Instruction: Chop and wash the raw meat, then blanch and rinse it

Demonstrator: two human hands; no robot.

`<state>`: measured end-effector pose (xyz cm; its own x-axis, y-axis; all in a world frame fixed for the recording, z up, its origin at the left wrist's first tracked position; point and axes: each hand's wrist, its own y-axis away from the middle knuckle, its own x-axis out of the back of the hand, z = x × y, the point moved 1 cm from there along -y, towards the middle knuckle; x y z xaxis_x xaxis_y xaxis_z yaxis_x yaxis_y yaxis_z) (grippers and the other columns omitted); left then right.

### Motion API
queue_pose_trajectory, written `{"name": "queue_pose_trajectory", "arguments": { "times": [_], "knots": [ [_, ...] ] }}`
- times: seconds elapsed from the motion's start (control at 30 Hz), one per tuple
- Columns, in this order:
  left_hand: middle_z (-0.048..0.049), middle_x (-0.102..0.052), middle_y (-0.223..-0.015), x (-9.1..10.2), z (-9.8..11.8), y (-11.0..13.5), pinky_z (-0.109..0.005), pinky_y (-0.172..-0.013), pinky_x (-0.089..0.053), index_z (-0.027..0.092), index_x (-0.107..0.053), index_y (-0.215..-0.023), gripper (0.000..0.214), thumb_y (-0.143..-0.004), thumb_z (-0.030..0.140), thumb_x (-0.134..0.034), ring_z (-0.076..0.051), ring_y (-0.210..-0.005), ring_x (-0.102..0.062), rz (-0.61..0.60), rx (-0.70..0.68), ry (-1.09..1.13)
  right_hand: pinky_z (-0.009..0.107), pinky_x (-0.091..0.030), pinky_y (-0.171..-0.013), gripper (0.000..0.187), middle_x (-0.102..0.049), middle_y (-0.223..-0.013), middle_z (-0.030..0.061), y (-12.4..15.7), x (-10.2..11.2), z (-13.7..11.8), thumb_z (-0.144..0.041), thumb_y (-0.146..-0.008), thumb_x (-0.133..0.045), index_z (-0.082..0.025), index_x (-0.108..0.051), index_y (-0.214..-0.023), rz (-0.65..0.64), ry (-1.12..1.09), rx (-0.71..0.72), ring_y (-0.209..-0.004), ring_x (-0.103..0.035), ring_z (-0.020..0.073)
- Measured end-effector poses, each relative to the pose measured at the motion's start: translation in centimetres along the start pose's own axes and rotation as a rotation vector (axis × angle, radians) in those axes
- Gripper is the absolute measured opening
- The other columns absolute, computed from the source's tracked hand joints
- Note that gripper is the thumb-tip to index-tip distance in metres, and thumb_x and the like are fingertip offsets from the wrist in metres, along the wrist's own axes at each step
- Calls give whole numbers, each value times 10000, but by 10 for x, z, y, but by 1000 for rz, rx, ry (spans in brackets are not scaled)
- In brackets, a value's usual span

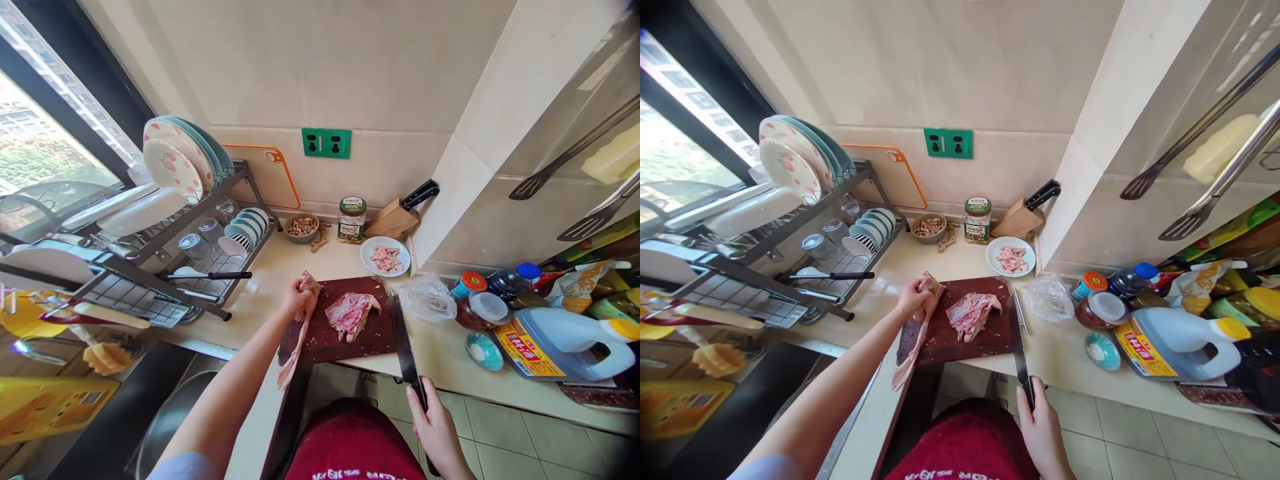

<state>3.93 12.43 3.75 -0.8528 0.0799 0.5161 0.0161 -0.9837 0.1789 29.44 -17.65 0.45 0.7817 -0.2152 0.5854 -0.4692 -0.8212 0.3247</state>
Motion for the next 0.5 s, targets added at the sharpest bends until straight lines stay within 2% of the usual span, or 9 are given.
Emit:
{"name": "queue_pose_trajectory", "arguments": {
  "times": [0.1, 0.2, 0.3, 0.4, 0.5],
  "knots": [
    [-17, -632, -704, -25, 11, 7, -302, -716, -435, 190, -634, -816, 239, -580, 179, -606, -211, -737, -595, -55, -80, -219, 331, -501, -605, 470, -718, -900, 113, -15, 6, 11, -487, -805, -379, -196, -517, -1148, 55, 139, 16, -667, -672, 252],
    [-75, -655, -848, -40, 20, 12, -331, -783, -418, 186, -637, -837, 196, -649, 181, -581, -247, -852, -598, -84, -141, -394, 354, -514, -720, 439, -695, -1054, 106, -25, 2, 19, -390, -818, -354, -215, -485, -1199, 42, 224, 60, -856, -682, 266],
    [-104, -651, -927, -40, 24, 11, -336, -797, -419, 176, -634, -909, 230, -689, 185, -569, -256, -889, -599, -113, -159, -521, 358, -515, -767, 418, -661, -1142, 104, -33, -7, 21, -339, -852, -341, -223, -472, -1231, 41, 287, 117, -967, -657, 263],
    [-115, -631, -1017, -36, 31, 14, -352, -837, -418, 177, -601, -1055, 342, -714, 192, -577, -268, -973, -578, -101, -176, -616, 345, -517, -749, 407, -650, -1125, 122, -41, -17, 18, -271, -883, -336, -200, -468, -1261, 26, 382, 141, -970, -650, 255],
    [-115, -582, -1157, -44, 45, 28, -386, -913, -398, 209, -526, -1194, 417, -779, 222, -566, -273, -1093, -521, -34, -338, -717, 341, -517, -738, 410, -640, -1111, 142, -47, -23, 14, -210, -903, -323, -164, -456, -1288, -21, 459, 125, -944, -653, 252]
  ]
}}
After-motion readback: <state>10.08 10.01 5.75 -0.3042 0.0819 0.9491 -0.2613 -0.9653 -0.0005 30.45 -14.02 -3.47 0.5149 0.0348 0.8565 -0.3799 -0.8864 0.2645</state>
